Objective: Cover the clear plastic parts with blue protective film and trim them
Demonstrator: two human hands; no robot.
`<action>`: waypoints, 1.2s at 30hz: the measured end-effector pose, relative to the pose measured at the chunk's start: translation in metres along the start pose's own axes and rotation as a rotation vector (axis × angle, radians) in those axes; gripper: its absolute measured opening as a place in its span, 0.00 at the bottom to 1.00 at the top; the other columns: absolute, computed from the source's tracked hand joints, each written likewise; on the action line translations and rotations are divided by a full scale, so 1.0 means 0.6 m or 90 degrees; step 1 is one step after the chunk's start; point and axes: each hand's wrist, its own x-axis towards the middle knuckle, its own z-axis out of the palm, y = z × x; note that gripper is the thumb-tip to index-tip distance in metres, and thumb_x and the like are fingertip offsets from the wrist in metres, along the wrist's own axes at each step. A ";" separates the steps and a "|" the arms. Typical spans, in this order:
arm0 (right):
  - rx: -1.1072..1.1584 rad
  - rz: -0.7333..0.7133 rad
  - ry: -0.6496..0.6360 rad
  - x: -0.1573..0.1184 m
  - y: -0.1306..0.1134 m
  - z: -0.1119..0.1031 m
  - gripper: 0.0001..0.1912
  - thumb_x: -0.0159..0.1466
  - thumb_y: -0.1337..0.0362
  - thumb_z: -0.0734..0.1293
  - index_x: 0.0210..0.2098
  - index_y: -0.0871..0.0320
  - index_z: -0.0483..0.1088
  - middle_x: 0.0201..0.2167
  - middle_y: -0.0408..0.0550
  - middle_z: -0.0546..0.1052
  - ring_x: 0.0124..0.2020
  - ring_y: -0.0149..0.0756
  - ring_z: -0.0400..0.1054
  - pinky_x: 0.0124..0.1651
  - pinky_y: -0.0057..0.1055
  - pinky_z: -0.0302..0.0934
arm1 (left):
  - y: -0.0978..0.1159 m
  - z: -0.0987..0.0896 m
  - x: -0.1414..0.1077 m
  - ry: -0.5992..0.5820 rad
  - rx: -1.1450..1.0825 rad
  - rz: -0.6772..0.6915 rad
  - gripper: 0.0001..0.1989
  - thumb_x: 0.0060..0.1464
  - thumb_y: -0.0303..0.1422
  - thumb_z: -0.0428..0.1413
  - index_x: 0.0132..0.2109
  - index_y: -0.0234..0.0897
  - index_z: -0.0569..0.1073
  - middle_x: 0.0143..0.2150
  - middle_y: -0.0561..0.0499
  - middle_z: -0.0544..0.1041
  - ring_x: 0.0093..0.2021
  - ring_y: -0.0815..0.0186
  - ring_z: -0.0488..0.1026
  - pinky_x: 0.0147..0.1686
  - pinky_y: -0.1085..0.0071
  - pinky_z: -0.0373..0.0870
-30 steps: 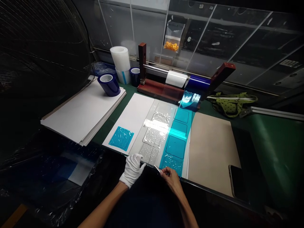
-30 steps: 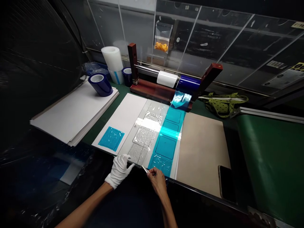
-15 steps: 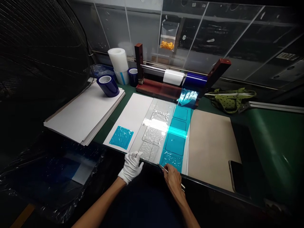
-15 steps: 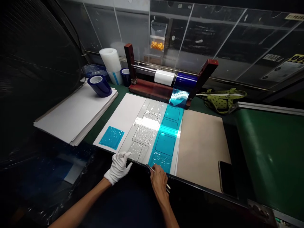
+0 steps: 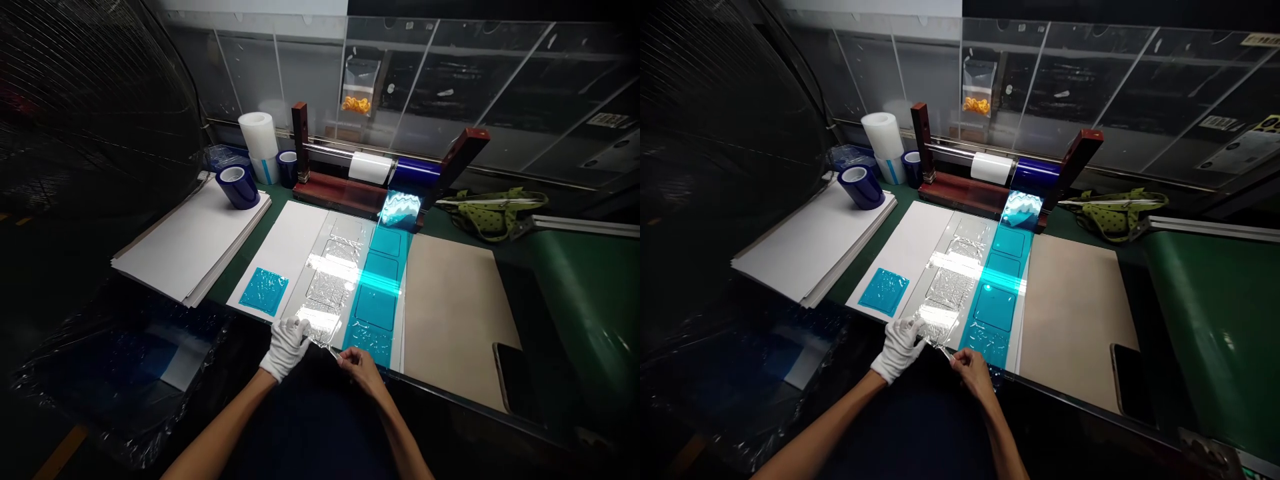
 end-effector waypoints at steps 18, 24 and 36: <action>0.191 0.022 0.229 -0.080 0.053 -0.110 0.21 0.49 0.47 0.68 0.30 0.59 0.70 0.22 0.40 0.66 0.22 0.28 0.58 0.21 0.24 0.54 | -0.003 -0.129 0.154 -0.060 -0.209 0.113 0.14 0.56 0.45 0.52 0.35 0.46 0.79 0.46 0.48 0.73 0.48 0.56 0.65 0.48 0.56 0.61; 0.245 0.072 0.362 -0.119 0.092 -0.143 0.25 0.46 0.45 0.69 0.33 0.59 0.71 0.24 0.44 0.71 0.27 0.33 0.64 0.23 0.24 0.57 | 0.102 -0.108 0.292 -0.193 -0.326 0.203 0.20 0.57 0.46 0.50 0.35 0.35 0.77 0.36 0.49 0.74 0.38 0.65 0.69 0.38 0.67 0.66; 0.292 0.118 0.427 -0.179 0.141 -0.116 0.20 0.49 0.46 0.68 0.32 0.57 0.72 0.23 0.43 0.70 0.26 0.34 0.65 0.23 0.26 0.57 | 0.180 -0.004 0.385 -0.300 -0.315 0.220 0.16 0.57 0.41 0.54 0.45 0.34 0.70 0.45 0.47 0.73 0.43 0.62 0.71 0.43 0.59 0.70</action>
